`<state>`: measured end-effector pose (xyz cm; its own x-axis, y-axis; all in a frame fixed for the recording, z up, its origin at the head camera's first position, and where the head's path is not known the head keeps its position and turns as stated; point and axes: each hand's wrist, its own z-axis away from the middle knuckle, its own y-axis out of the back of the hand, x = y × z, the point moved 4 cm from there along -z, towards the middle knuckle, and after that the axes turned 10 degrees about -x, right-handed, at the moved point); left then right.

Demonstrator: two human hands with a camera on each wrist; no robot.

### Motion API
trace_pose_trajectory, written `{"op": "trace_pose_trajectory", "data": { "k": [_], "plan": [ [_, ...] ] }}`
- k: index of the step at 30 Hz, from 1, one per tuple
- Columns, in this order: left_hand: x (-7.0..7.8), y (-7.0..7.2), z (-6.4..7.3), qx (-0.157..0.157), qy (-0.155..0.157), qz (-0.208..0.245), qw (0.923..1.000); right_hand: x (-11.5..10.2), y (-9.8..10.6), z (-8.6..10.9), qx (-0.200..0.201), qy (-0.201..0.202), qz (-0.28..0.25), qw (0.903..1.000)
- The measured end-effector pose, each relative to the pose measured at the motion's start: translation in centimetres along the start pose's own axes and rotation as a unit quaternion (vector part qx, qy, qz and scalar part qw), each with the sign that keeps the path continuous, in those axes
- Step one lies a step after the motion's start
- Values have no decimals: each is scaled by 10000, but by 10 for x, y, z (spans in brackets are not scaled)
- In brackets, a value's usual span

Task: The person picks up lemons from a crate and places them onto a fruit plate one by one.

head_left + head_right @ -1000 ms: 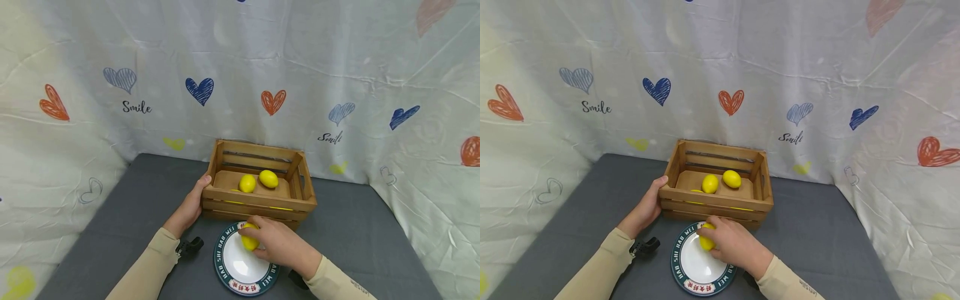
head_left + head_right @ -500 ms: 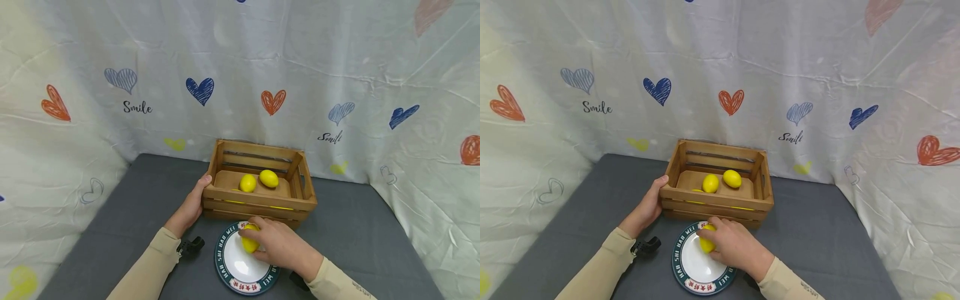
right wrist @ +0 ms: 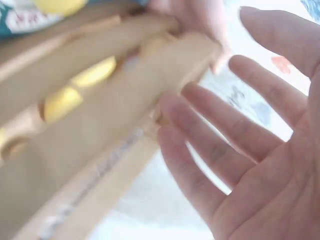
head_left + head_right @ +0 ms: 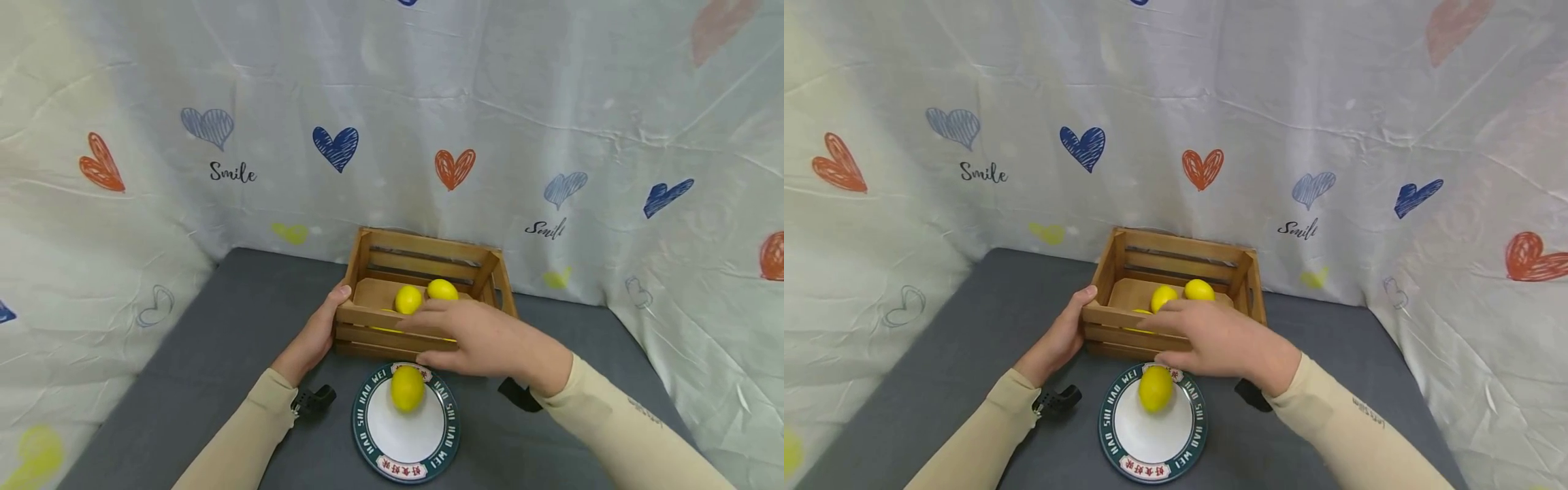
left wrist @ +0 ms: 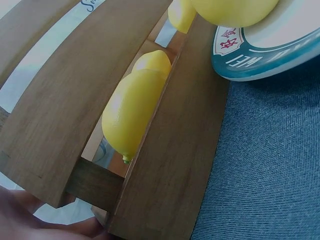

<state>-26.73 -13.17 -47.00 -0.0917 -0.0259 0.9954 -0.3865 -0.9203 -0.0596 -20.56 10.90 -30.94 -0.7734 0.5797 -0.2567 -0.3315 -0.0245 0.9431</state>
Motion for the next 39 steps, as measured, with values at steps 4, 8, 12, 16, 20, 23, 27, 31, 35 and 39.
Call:
{"op": "trace_pose_trajectory", "data": {
  "k": [4, 8, 12, 16, 20, 23, 27, 31, 35, 39],
  "plan": [
    [2, 0, 0, -50, -86, -17, 9999, 11, 29, -11, 179, -288, 84, 9994],
    [2, -1, 0, -88, -126, -15, 9999, 38, 42, -29, 34, -724, 79, 9973],
    [1, -2, 0, -120, -151, 19, 9998, 70, 40, -49, -374, -1031, 94, 9939],
    [-2, -3, 1, -135, -182, 58, 9997, 99, 26, -65, -835, -1492, -31, 9853],
    [-2, -3, 2, -130, -253, 19, 9996, 119, 13, -76, -1200, -1802, 68, 9763],
    [1, -2, 3, -80, -268, -58, 9996, 129, 7, -82, -1318, -1957, 162, 9716],
    [3, -3, 3, -28, -215, -124, 9997, 139, -2, -84, -1395, -2138, 102, 9668],
    [4, -4, 2, -49, -142, -176, 9997, 148, -10, -85, -1517, -2309, 65, 9610],
    [5, -3, 2, -16, -187, -199, 9996, 154, -15, -87, -1560, -2444, 151, 9569],
    [7, -2, 2, -26, -288, -214, 9994, 158, -17, -90, -1540, -2481, 94, 9564]
  ]
}}
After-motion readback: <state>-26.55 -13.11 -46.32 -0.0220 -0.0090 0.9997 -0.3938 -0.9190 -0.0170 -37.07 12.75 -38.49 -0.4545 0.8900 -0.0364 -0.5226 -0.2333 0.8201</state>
